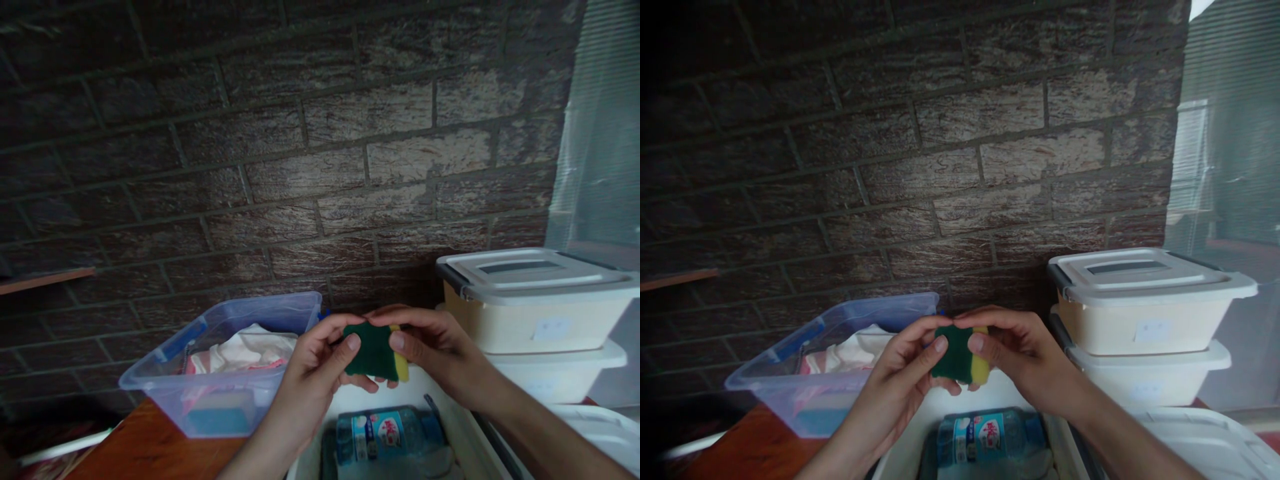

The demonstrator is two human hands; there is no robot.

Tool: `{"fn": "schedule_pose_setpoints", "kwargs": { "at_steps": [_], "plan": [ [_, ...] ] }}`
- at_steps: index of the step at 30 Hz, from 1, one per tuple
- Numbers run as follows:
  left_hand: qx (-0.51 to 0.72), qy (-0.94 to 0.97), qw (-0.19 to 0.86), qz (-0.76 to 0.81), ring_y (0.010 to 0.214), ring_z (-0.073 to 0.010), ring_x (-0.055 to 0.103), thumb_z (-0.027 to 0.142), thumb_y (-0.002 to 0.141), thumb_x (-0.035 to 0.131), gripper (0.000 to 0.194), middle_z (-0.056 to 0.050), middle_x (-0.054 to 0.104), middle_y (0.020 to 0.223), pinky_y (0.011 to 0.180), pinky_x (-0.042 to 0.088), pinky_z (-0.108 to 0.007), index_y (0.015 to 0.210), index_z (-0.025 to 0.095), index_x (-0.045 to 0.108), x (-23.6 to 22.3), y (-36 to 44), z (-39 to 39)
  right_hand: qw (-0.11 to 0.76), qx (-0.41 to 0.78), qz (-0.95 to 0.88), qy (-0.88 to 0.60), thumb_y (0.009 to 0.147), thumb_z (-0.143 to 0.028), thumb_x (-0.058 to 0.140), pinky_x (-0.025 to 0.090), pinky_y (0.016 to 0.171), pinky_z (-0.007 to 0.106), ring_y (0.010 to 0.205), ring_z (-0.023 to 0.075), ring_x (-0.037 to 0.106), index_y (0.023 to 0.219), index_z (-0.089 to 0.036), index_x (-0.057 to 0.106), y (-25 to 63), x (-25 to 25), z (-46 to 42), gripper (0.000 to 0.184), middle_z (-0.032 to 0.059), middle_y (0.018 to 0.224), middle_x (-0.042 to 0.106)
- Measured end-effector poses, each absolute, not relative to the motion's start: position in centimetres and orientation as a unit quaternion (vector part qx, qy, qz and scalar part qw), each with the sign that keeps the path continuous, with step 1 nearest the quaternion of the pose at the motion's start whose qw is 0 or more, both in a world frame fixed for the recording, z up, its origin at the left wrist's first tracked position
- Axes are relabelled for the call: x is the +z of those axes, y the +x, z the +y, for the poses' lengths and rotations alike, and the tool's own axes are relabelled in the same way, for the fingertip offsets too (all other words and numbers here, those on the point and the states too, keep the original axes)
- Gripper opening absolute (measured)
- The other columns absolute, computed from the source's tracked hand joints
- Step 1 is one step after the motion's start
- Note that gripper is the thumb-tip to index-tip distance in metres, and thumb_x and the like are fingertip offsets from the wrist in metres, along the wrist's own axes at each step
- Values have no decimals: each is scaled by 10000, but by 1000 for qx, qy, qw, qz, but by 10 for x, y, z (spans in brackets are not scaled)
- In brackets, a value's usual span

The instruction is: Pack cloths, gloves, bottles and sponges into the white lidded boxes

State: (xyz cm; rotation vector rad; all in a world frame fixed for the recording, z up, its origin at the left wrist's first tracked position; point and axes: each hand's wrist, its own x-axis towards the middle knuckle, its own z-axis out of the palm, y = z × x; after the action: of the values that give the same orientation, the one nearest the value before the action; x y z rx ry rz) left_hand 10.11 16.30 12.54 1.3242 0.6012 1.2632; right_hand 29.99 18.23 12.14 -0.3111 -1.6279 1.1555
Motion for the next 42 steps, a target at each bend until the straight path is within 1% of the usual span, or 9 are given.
{"fn": "schedule_pose_setpoints", "kwargs": {
  "at_steps": [2, 4, 9, 12, 18, 22, 27, 35, 42],
  "plan": [
    [532, 565, 574, 262, 776, -199, 739, 276, 946, 675, 197, -74, 704, 1032, 601, 627, -274, 1116, 178, 672, 125, 101, 162, 527, 513, -663, -140, 966, -277, 668, 610, 626, 230, 693, 116, 725, 1147, -272, 774, 298, 119, 184, 209, 51, 1102, 770],
    [524, 568, 573, 272, 783, -192, 729, 284, 956, 661, 204, -67, 699, 1013, 621, 633, -282, 1134, 184, 666, 125, 102, 163, 531, 519, -653, -146, 972, -286, 659, 596, 582, 211, 640, 103, 707, 1153, -267, 767, 297, 118, 185, 212, 42, 1002, 773],
    [531, 564, 560, 293, 830, -170, 657, 320, 940, 682, 262, -63, 655, 1057, 584, 633, -275, 1170, 194, 668, 124, 100, 168, 525, 435, -720, -128, 851, -206, 797, 611, 858, 299, 1167, 225, 662, 1270, -327, 711, 302, 120, 181, 445, 71, 1418, 575],
    [539, 568, 542, 306, 855, -163, 649, 331, 933, 693, 271, -66, 666, 1077, 575, 610, -227, 1168, 196, 678, 123, 99, 169, 496, 379, -765, -163, 797, -215, 845, 619, 848, 303, 1185, 245, 653, 1283, -345, 701, 306, 120, 176, 523, 71, 1490, 491],
    [548, 609, 485, 307, 769, -165, 709, 350, 885, 746, 326, -75, 726, 1077, 646, 655, -293, 1165, 187, 723, 127, 101, 161, 516, 268, -785, -214, 883, -233, 757, 618, 807, 274, 1049, 203, 705, 1180, -283, 765, 309, 123, 176, 301, 82, 1282, 665],
    [571, 609, 454, 312, 781, -170, 732, 319, 846, 788, 366, -78, 752, 1101, 678, 660, -285, 1183, 188, 729, 131, 104, 156, 549, 336, -730, -229, 912, -293, 731, 612, 914, 347, 1095, 239, 715, 1135, -272, 799, 307, 123, 181, 234, 80, 1195, 754],
    [587, 592, 445, 327, 861, -212, 758, 342, 854, 781, 381, -63, 797, 947, 785, 646, -314, 1192, 175, 724, 126, 105, 162, 628, 382, -624, -266, 797, -366, 836, 681, 773, 407, 862, 271, 785, 1089, -263, 814, 296, 115, 184, 310, 58, 1003, 819],
    [603, 618, 356, 357, 1150, -225, 700, 343, 898, 738, 390, -47, 746, 1263, 1026, 543, -317, 1277, 254, 724, 119, 102, 166, 640, 286, -621, -351, 895, -389, 741, 594, 1010, 471, 1076, 299, 744, 1139, -273, 796, 293, 111, 180, 276, 32, 1149, 783],
    [606, 618, 355, 355, 1073, -231, 732, 311, 873, 764, 363, -65, 785, 1163, 962, 585, -320, 1222, 213, 750, 125, 98, 166, 626, 421, -597, -274, 802, -374, 831, 639, 900, 422, 961, 266, 772, 1111, -223, 790, 293, 113, 190, 346, 69, 1049, 811]
  ]
}}
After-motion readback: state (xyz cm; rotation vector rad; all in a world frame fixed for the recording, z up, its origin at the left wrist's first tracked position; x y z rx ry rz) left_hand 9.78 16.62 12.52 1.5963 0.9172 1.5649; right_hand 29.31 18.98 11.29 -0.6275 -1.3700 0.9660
